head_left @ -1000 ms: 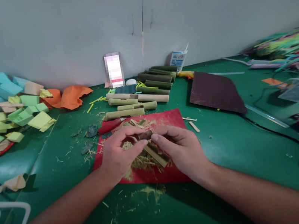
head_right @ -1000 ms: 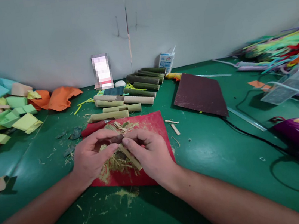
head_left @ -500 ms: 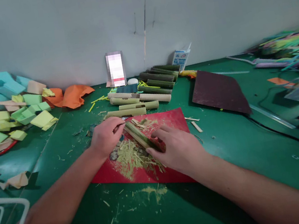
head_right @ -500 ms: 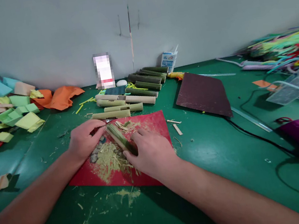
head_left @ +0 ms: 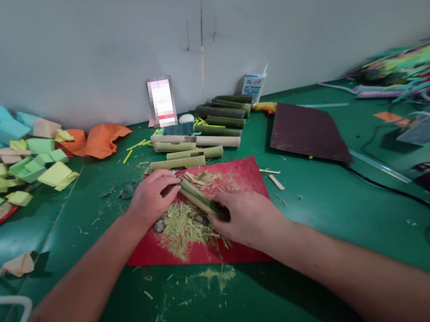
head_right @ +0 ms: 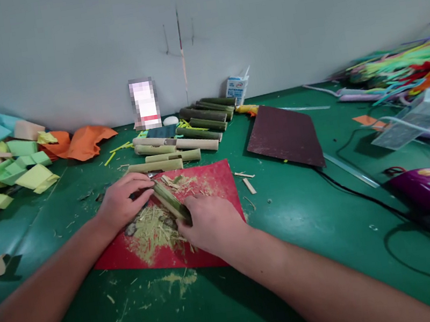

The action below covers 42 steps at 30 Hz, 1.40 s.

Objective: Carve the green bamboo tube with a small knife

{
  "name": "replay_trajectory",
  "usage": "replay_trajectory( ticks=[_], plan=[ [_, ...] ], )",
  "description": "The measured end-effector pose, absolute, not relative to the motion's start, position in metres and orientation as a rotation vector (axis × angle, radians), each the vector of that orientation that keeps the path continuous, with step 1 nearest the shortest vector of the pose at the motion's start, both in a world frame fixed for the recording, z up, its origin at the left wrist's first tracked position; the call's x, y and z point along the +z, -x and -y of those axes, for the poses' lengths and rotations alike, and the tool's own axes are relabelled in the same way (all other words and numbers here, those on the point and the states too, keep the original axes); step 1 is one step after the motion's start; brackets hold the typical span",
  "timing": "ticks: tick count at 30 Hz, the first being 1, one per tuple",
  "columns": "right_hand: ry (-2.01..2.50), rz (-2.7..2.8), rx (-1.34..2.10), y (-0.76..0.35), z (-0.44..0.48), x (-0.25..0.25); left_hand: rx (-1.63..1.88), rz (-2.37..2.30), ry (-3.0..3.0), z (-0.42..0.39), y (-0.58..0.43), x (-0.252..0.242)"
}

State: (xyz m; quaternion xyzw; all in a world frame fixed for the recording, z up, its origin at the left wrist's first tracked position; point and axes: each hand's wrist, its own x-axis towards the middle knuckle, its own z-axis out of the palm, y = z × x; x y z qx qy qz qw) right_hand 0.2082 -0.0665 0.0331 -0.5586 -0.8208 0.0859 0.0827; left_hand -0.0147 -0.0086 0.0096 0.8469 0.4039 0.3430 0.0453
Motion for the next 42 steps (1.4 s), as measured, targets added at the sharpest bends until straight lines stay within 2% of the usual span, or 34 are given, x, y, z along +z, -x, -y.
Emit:
replay_trajectory(
  ticks=[25,33,42],
  plan=[
    [1.686,2.474,0.267,-0.2060,0.0685,0.0348,0.934,-1.455,-2.315,0.0132,0.0125,0.0086],
    [1.709,2.474,0.269,-0.2061,0.0681,0.0327,1.071,-1.359,-2.409,0.0115,0.0106,0.0080],
    [1.741,2.475,0.309,-0.2043,0.0689,0.0389,0.953,-1.386,-2.418,0.0089,0.0163,0.0085]
  ],
)
